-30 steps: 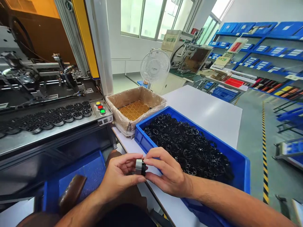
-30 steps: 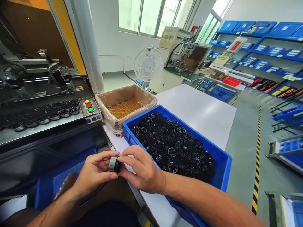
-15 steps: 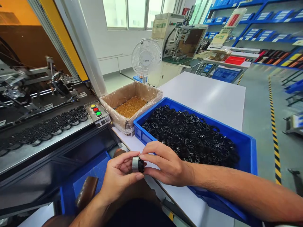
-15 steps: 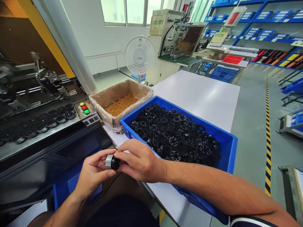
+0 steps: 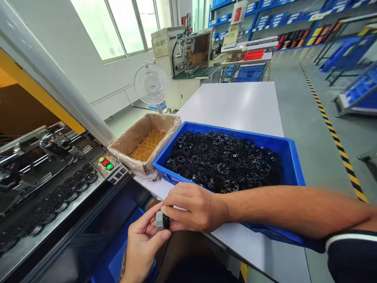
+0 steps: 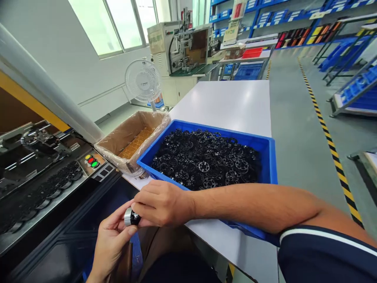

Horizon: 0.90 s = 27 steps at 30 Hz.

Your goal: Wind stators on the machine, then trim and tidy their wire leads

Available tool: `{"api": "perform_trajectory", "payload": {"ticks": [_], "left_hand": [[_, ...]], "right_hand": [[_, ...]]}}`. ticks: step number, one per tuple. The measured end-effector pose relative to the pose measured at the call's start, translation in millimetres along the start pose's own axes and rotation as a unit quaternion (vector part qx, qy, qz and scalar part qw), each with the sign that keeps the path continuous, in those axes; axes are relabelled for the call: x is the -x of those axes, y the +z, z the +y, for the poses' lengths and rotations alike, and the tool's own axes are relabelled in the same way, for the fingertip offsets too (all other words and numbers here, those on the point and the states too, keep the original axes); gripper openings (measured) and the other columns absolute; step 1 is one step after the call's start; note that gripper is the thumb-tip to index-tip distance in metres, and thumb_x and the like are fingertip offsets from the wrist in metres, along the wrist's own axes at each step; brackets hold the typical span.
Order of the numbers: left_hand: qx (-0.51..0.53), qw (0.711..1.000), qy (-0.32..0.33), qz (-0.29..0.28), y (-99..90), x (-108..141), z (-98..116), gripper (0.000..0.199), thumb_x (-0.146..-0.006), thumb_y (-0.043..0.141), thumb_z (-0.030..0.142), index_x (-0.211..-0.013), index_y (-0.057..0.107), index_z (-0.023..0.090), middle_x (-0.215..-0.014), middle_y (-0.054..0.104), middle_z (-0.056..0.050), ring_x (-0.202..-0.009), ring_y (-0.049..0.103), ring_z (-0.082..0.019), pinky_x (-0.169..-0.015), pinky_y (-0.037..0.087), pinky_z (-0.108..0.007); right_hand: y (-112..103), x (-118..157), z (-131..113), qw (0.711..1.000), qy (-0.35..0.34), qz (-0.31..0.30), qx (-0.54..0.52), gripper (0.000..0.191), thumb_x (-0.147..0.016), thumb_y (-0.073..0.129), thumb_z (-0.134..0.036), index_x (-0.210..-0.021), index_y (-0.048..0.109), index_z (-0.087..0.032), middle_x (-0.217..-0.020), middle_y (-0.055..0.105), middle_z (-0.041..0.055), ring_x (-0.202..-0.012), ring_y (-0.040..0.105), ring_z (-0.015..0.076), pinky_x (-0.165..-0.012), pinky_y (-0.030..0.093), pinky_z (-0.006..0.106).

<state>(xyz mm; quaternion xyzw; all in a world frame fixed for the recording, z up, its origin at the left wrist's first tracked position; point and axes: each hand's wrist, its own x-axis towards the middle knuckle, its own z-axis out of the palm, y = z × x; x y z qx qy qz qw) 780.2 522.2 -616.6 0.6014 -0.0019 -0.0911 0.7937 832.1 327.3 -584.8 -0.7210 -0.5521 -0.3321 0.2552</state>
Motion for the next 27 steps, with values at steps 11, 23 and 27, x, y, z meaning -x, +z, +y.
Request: {"api": "perform_trajectory", "payload": {"ticks": [11, 23, 27], "left_hand": [[-0.064, 0.997, -0.014, 0.037, -22.3, -18.1, -0.2, 0.046, -0.081, 0.075, 0.042, -0.121, 0.071, 0.019, -0.126, 0.07, -0.014, -0.092, 0.073, -0.022, -0.082, 0.061, -0.029], [-0.091, 0.994, 0.053, 0.029, -8.6, -11.4, 2.0, 0.045, -0.07, 0.086, 0.029, -0.112, 0.074, 0.019, -0.107, 0.074, -0.011, -0.091, 0.067, -0.019, -0.072, 0.054, -0.023], [0.076, 0.997, 0.019, -0.005, -14.6, -16.2, 5.8, 0.041, -0.075, 0.081, 0.039, -0.11, 0.076, 0.017, -0.114, 0.075, -0.015, -0.079, 0.067, -0.014, -0.072, 0.054, -0.023]], "right_hand": [[-49.0, 28.6, 115.8, 0.858, 0.442, -0.249, 0.079, 0.005, -0.084, 0.073, -0.016, -0.088, 0.075, -0.015, -0.09, 0.073, 0.0079, -0.084, 0.067, 0.0195, -0.08, 0.052, 0.032], [-16.3, 39.0, 107.1, 0.823, 0.464, -0.324, 0.051, 0.013, -0.075, 0.077, -0.021, -0.069, 0.066, -0.017, -0.076, 0.07, 0.0031, -0.07, 0.065, 0.0171, -0.065, 0.048, 0.026], [-23.4, 22.3, 95.7, 0.857, 0.446, -0.251, 0.059, 0.011, -0.086, 0.061, -0.021, -0.077, 0.065, -0.016, -0.074, 0.069, 0.0056, -0.065, 0.064, 0.0184, -0.061, 0.049, 0.029]]}}
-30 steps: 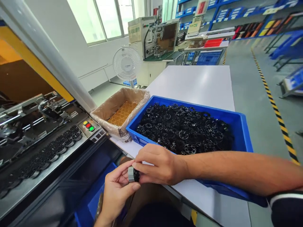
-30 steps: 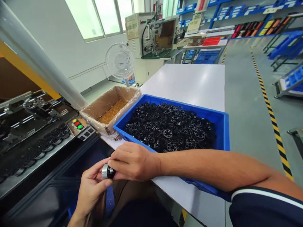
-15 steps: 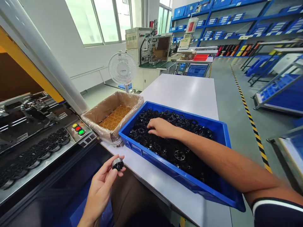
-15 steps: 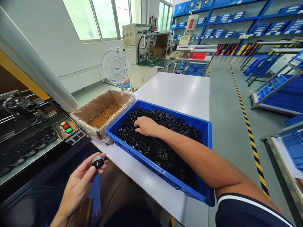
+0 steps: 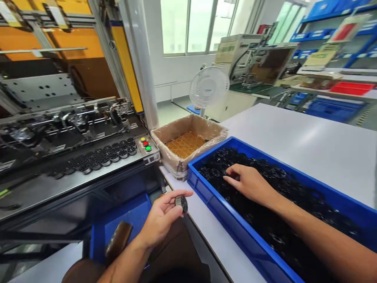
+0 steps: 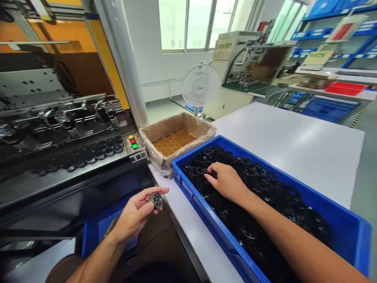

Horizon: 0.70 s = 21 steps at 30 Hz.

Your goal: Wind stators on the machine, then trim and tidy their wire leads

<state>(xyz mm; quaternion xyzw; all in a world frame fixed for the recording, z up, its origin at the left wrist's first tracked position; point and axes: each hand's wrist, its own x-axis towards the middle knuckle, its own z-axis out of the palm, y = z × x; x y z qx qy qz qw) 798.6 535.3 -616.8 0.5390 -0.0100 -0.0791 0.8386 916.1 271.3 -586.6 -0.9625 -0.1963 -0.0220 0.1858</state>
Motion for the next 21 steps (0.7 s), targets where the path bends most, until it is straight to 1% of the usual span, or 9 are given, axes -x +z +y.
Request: {"api": "perform_trajectory", "payload": {"ticks": [2, 4, 6, 9, 11, 13, 15, 18, 21], "left_hand": [[0.077, 0.997, -0.026, -0.012, 0.7, -1.0, 1.0, 0.042, -0.076, 0.08, 0.044, -0.111, 0.076, 0.019, -0.114, 0.076, -0.015, -0.07, 0.065, -0.012, -0.064, 0.052, -0.021], [0.105, 0.993, -0.04, -0.028, 3.9, -0.4, 1.7, 0.043, -0.074, 0.082, 0.043, -0.11, 0.077, 0.021, -0.115, 0.075, -0.015, -0.065, 0.065, -0.011, -0.059, 0.051, -0.021], [0.086, 0.995, -0.028, -0.039, 8.2, 1.6, 2.7, 0.046, -0.067, 0.088, 0.037, -0.109, 0.078, 0.021, -0.114, 0.076, -0.015, -0.069, 0.068, -0.013, -0.063, 0.054, -0.022], [0.031, 0.999, 0.009, -0.027, 13.6, 5.8, 4.5, 0.05, -0.06, 0.092, 0.02, -0.108, 0.078, 0.022, -0.106, 0.079, -0.01, -0.087, 0.073, -0.019, -0.079, 0.059, -0.026], [0.002, 1.0, 0.016, -0.027, 16.5, 8.5, 6.0, 0.051, -0.06, 0.091, 0.013, -0.108, 0.078, 0.024, -0.102, 0.08, -0.008, -0.094, 0.075, -0.021, -0.084, 0.06, -0.026], [-0.022, 0.999, 0.014, -0.038, 19.3, 10.4, 7.7, 0.051, -0.058, 0.09, 0.01, -0.105, 0.079, 0.024, -0.097, 0.081, -0.006, -0.089, 0.076, -0.02, -0.08, 0.061, -0.024], [-0.038, 0.998, 0.014, -0.043, 22.4, 10.9, 9.3, 0.047, -0.058, 0.09, 0.008, -0.101, 0.08, 0.026, -0.091, 0.081, -0.004, -0.082, 0.077, -0.018, -0.075, 0.061, -0.02], [-0.046, 0.998, 0.032, -0.043, 27.1, 10.0, 9.7, 0.048, -0.056, 0.09, 0.006, -0.098, 0.081, 0.029, -0.09, 0.082, -0.001, -0.081, 0.077, -0.017, -0.074, 0.061, -0.018], [-0.043, 0.997, 0.05, -0.038, 29.8, 9.1, 6.9, 0.048, -0.058, 0.089, 0.005, -0.099, 0.081, 0.029, -0.093, 0.082, -0.001, -0.082, 0.078, -0.019, -0.075, 0.062, -0.02]], "right_hand": [[-5.4, 10.3, -20.1, 0.993, -0.057, 0.076, -0.069, 0.012, -0.089, 0.057, -0.023, -0.084, 0.065, -0.017, -0.076, 0.069, 0.005, -0.065, 0.064, 0.0177, -0.062, 0.05, 0.029], [-9.6, 24.7, -43.9, 0.971, -0.138, 0.122, -0.155, 0.01, -0.091, 0.057, -0.023, -0.087, 0.065, -0.019, -0.078, 0.068, 0.0041, -0.068, 0.064, 0.0161, -0.063, 0.052, 0.028], [-11.7, 39.0, -65.1, 0.948, -0.202, 0.116, -0.215, 0.008, -0.092, 0.058, -0.02, -0.091, 0.066, -0.019, -0.08, 0.068, 0.004, -0.071, 0.064, 0.0148, -0.064, 0.053, 0.026], [-10.3, 53.7, -83.4, 0.927, -0.24, 0.095, -0.272, 0.01, -0.092, 0.058, -0.015, -0.1, 0.065, -0.019, -0.081, 0.069, 0.0041, -0.071, 0.065, 0.0138, -0.066, 0.055, 0.025], [-7.5, 58.5, -87.0, 0.915, -0.257, 0.084, -0.3, 0.013, -0.093, 0.058, -0.013, -0.103, 0.064, -0.018, -0.085, 0.07, 0.0057, -0.075, 0.066, 0.0147, -0.07, 0.057, 0.027], [-4.2, 60.7, -87.2, 0.907, -0.269, 0.077, -0.314, 0.015, -0.093, 0.057, -0.012, -0.104, 0.065, -0.018, -0.091, 0.07, 0.0075, -0.084, 0.067, 0.0162, -0.074, 0.058, 0.029], [-0.6, 61.6, -86.6, 0.906, -0.272, 0.08, -0.313, 0.016, -0.092, 0.058, -0.011, -0.105, 0.066, -0.018, -0.092, 0.068, 0.0079, -0.089, 0.067, 0.0166, -0.075, 0.058, 0.03], [4.5, 62.7, -86.6, 0.907, -0.273, 0.096, -0.307, 0.018, -0.091, 0.058, -0.008, -0.104, 0.066, -0.018, -0.09, 0.067, 0.007, -0.087, 0.066, 0.0162, -0.075, 0.059, 0.031], [7.8, 64.1, -86.5, 0.904, -0.281, 0.12, -0.297, 0.019, -0.09, 0.059, -0.006, -0.104, 0.063, -0.018, -0.09, 0.069, 0.0065, -0.086, 0.066, 0.0167, -0.078, 0.059, 0.033]]}}
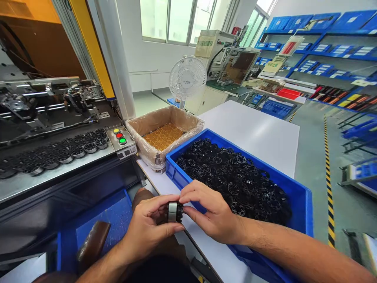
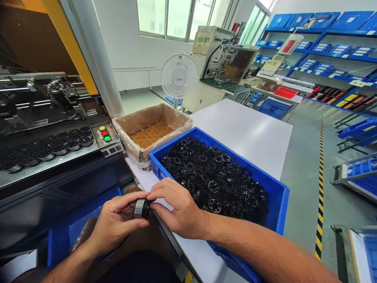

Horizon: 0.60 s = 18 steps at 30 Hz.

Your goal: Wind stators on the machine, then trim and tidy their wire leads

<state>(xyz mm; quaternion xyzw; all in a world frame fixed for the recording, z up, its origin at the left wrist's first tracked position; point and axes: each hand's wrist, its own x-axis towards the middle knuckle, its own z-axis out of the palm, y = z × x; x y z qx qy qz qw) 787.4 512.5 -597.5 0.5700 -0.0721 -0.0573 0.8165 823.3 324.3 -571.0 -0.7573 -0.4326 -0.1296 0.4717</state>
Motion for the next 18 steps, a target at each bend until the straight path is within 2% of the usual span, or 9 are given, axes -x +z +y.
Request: {"api": "perform_trajectory", "payload": {"ticks": [7, 13, 18], "left_hand": [[-0.019, 0.999, 0.032, 0.008, -4.2, 1.8, -2.3, 0.049, -0.063, 0.087, 0.006, -0.105, 0.079, 0.03, -0.093, 0.082, -0.002, -0.082, 0.078, -0.017, -0.077, 0.061, -0.019], [-0.033, 0.999, 0.024, 0.02, -4.0, 3.2, -0.6, 0.049, -0.06, 0.089, 0.008, -0.103, 0.08, 0.031, -0.095, 0.081, 0.0, -0.086, 0.077, -0.015, -0.08, 0.058, -0.014], [0.004, 1.0, 0.003, 0.02, -0.8, 3.4, 0.8, 0.047, -0.06, 0.089, 0.008, -0.101, 0.08, 0.03, -0.093, 0.081, -0.001, -0.081, 0.077, -0.015, -0.076, 0.06, -0.016]], "right_hand": [[1.0, 2.9, 4.0, 0.995, -0.084, -0.021, 0.054, 0.037, -0.087, 0.064, -0.01, -0.122, 0.055, -0.015, -0.104, 0.067, 0.0126, -0.098, 0.066, 0.0204, -0.082, 0.061, 0.035], [1.4, -0.1, 5.4, 0.978, -0.15, -0.009, 0.143, 0.022, -0.094, 0.057, -0.013, -0.116, 0.056, -0.013, -0.099, 0.067, 0.0125, -0.094, 0.066, 0.0192, -0.079, 0.061, 0.033], [0.7, -0.7, 6.4, 0.975, -0.169, 0.003, 0.144, 0.023, -0.095, 0.06, -0.017, -0.116, 0.055, -0.01, -0.096, 0.068, 0.0132, -0.091, 0.066, 0.0191, -0.08, 0.061, 0.034]]}}
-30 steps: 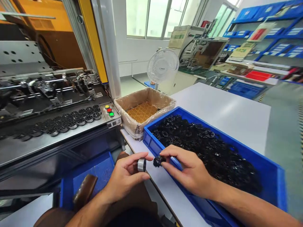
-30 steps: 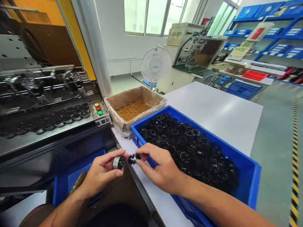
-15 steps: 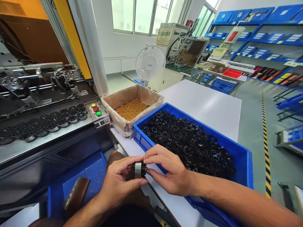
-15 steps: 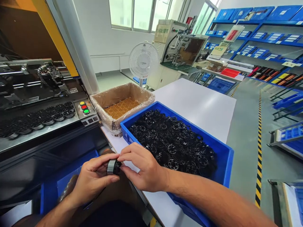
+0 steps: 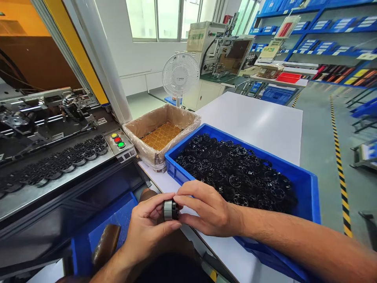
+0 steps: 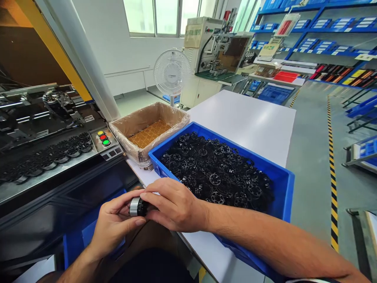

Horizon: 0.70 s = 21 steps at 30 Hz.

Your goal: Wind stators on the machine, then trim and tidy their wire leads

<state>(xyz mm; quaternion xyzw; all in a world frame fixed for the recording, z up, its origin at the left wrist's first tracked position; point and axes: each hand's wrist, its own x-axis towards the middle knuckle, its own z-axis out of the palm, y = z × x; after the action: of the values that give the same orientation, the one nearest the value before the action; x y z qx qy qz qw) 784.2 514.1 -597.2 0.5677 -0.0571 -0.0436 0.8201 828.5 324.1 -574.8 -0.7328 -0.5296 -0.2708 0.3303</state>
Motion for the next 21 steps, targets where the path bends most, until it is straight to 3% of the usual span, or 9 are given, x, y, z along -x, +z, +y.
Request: {"api": "perform_trajectory", "payload": {"ticks": [11, 21], "left_hand": [[0.001, 0.999, 0.02, -0.03, 1.7, 0.9, 1.3, 0.05, -0.062, 0.087, 0.004, -0.104, 0.08, 0.03, -0.093, 0.081, 0.0, -0.084, 0.077, -0.014, -0.077, 0.058, -0.011], [0.011, 0.997, 0.02, -0.072, 0.0, 3.6, 1.5, 0.051, -0.064, 0.087, 0.006, -0.108, 0.078, 0.031, -0.099, 0.081, 0.0, -0.089, 0.077, -0.015, -0.08, 0.057, -0.012]], "right_hand": [[-1.9, -0.4, 0.2, 0.999, -0.028, -0.011, 0.024, 0.018, -0.098, 0.056, -0.019, -0.112, 0.058, -0.008, -0.092, 0.068, 0.0123, -0.088, 0.065, 0.0192, -0.076, 0.059, 0.035], [-5.9, -3.1, -1.5, 0.992, -0.085, -0.019, 0.089, 0.027, -0.102, 0.048, -0.025, -0.103, 0.064, -0.004, -0.088, 0.069, 0.0125, -0.083, 0.065, 0.0202, -0.07, 0.057, 0.034]]}}
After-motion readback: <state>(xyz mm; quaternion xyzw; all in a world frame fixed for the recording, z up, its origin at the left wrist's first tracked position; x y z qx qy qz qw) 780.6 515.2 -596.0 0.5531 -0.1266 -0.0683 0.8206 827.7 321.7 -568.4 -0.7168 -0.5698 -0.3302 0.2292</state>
